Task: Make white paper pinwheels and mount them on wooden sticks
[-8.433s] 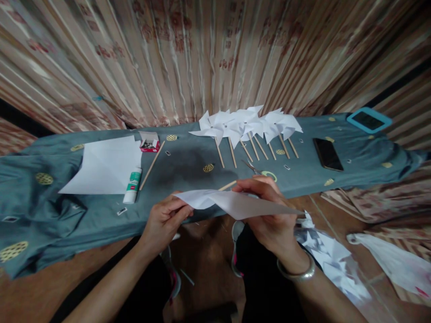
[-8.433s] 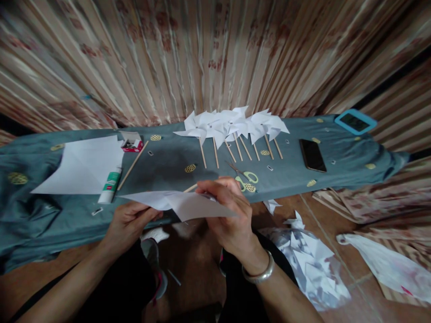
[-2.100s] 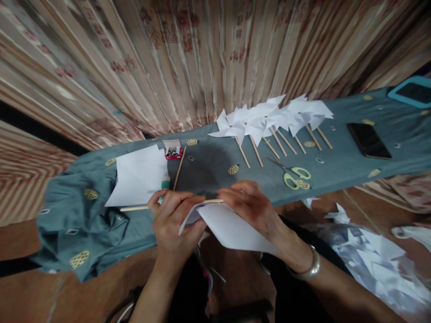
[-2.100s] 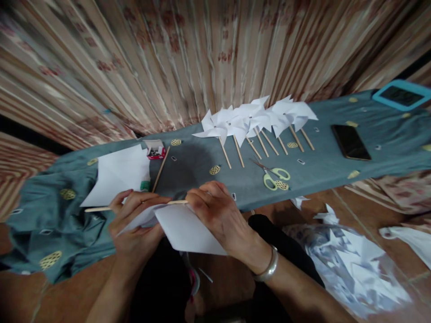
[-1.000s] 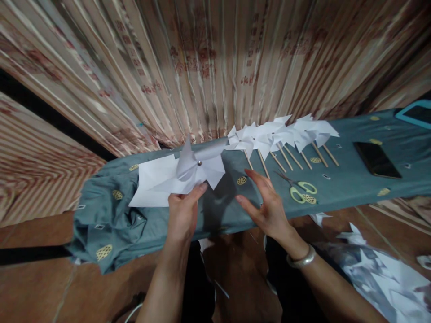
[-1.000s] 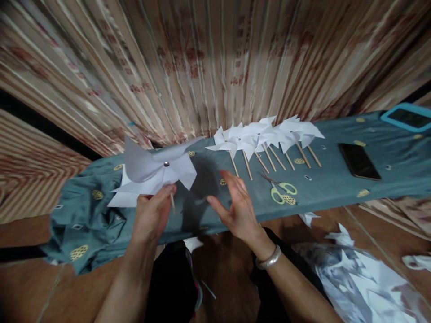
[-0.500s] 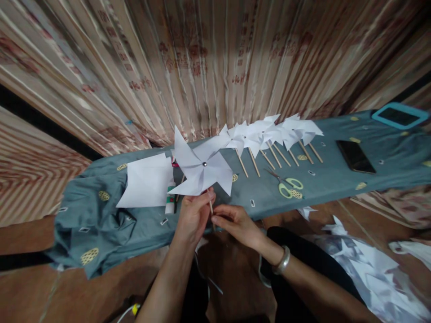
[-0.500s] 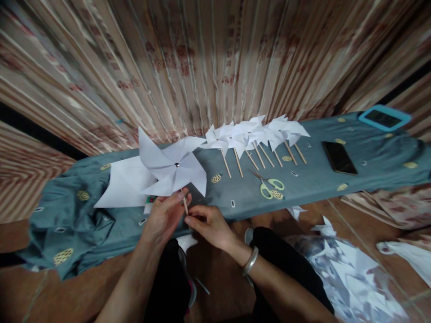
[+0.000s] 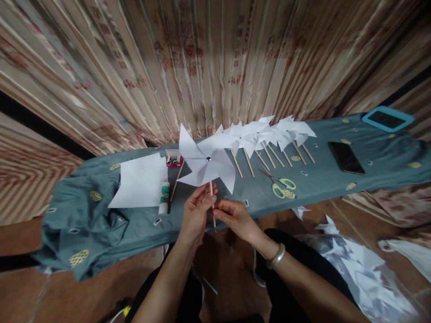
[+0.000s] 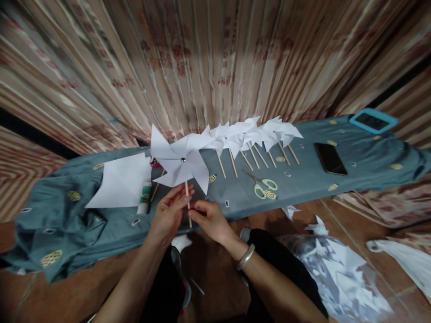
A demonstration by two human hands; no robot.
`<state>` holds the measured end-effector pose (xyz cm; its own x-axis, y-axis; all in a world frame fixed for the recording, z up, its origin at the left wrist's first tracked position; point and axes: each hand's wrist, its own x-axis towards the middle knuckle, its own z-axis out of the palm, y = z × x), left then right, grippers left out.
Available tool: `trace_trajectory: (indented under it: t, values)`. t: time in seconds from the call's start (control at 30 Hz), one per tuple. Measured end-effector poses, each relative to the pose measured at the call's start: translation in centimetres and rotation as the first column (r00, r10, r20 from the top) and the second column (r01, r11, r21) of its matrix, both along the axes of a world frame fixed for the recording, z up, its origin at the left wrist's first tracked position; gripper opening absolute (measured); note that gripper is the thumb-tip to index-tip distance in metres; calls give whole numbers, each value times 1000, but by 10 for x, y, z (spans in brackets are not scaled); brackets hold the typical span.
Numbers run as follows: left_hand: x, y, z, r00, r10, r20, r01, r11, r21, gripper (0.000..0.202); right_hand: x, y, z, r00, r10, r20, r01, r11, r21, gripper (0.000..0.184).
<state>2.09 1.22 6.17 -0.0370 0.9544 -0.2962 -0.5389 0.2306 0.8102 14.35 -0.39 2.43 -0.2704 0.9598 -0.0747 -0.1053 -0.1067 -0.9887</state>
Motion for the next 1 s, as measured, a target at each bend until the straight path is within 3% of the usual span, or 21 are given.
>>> trace_trajectory:
  t: [0.17, 0.33, 0.63, 0.7, 0.87, 1.0]
  values:
    - [-2, -1, -12, 979, -16, -203, 16, 1000, -2, 43, 3, 13, -4, 999, -20, -38, 19, 1000, -22, 20]
    - [-8, 2, -16, 953, 5, -304, 2, 1000, 22, 36, 3, 19, -3, 999, 12, -51, -13, 1000, -27, 21]
    - [-8, 10, -16, 950, 45, -310, -45, 999, 7, 31, 18, 25, -3, 999, 34, -39, -36, 997, -75, 24]
    - [-8, 11, -16, 947, 54, -316, -53, 999, 12, 32, 31, 33, 0, 999, -15, -43, 11, 995, -100, 27]
    - [-4, 12, -19, 949, 43, -311, -52, 998, -21, 35, 63, 53, 15, 931, -354, -88, 343, 931, -124, 33]
    - [2, 11, -23, 949, 1, -315, -16, 999, -45, 34, 70, 57, 26, 883, -444, -154, 427, 895, -130, 33]
